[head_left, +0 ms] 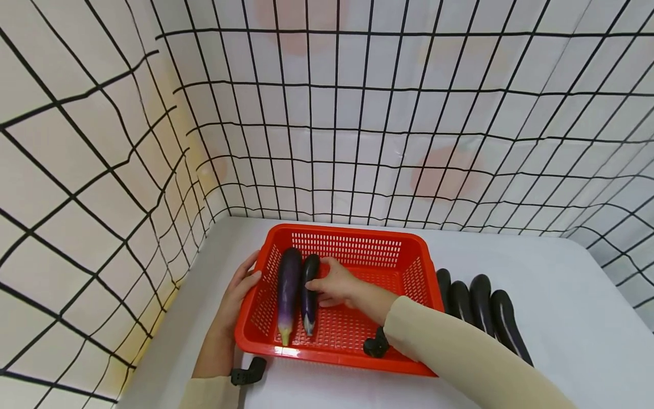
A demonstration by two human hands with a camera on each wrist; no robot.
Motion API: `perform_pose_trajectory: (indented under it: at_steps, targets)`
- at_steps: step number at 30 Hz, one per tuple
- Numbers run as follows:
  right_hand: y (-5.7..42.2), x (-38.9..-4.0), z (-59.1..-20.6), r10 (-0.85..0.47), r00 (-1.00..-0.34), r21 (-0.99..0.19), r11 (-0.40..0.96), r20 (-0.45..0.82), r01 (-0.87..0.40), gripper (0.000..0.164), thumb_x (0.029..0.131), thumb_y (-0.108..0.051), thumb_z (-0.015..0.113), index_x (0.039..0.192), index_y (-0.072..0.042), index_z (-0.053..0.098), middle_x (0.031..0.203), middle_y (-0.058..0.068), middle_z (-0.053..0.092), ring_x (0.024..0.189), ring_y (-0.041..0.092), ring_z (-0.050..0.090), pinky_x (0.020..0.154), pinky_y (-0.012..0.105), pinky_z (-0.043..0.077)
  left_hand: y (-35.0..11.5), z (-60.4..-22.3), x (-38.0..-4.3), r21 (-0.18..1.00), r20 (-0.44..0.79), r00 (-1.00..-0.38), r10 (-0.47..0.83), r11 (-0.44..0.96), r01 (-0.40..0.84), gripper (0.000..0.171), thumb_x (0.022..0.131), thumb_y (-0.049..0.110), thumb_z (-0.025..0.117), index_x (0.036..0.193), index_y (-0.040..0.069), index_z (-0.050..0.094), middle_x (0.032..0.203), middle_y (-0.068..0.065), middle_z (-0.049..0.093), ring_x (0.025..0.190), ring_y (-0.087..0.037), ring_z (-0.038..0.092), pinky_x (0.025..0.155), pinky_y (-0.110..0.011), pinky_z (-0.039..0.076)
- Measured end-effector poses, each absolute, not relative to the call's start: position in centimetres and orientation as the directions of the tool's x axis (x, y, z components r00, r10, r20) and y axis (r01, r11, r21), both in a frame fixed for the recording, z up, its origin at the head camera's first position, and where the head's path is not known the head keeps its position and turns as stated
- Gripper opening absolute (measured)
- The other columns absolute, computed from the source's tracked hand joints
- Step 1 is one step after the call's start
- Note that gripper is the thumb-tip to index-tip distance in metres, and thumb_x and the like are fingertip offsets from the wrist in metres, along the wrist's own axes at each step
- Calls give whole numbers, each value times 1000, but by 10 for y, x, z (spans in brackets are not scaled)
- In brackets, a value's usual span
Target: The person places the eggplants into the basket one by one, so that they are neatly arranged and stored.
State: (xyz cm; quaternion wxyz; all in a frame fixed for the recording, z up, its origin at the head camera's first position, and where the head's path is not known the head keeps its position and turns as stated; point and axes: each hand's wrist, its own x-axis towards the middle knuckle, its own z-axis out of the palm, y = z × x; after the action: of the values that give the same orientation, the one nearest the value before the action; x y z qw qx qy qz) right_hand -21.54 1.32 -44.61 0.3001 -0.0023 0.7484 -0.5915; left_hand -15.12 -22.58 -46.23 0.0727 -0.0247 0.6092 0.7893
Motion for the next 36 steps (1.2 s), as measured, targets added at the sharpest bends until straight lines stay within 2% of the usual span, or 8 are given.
perform_pose_trajectory:
  at_steps: [5,11,25,30,36]
  targets:
    - [15,-214,-447,-364,-828,-895,299,-427,330,82,91,-11,74,157,-6,25,109,25,72,89,34,77,76,42,65,-225,-462,-152,953,-130,-987,94,-262,-151,55,107,28,47,159,34,30,152,-8,41,124,-23,62,94,-42,60]
    - [13,-212,-446,-371,-831,-898,312,-415,309,81,90,-7,74,156,-4,27,107,26,73,87,35,77,75,43,65,-226,-463,-150,951,-128,-986,106,-267,-152,55,108,28,45,160,32,27,155,-7,38,127,-22,60,95,-40,59]
    - [18,-214,-445,-361,-822,-874,385,-439,298,80,92,-18,74,157,-8,27,97,18,75,77,29,77,69,42,65,-225,-462,-150,949,-133,-985,107,-273,-158,56,107,28,45,160,33,27,156,-7,38,126,-22,61,95,-42,59]
    - [19,-216,-441,-339,-829,-867,397,-444,302,79,92,-21,73,156,-6,28,102,17,74,78,30,77,67,40,64,-225,-461,-150,948,-138,-985,106,-275,-162,57,107,28,47,160,34,28,157,-7,38,126,-22,61,95,-42,59]
    - [22,-220,-427,-272,-872,-866,418,-406,273,77,92,-21,73,155,-5,31,113,21,71,82,34,76,70,42,64,-226,-462,-151,952,-135,-986,102,-264,-158,56,107,28,47,159,34,28,156,-8,39,126,-22,61,95,-43,59]
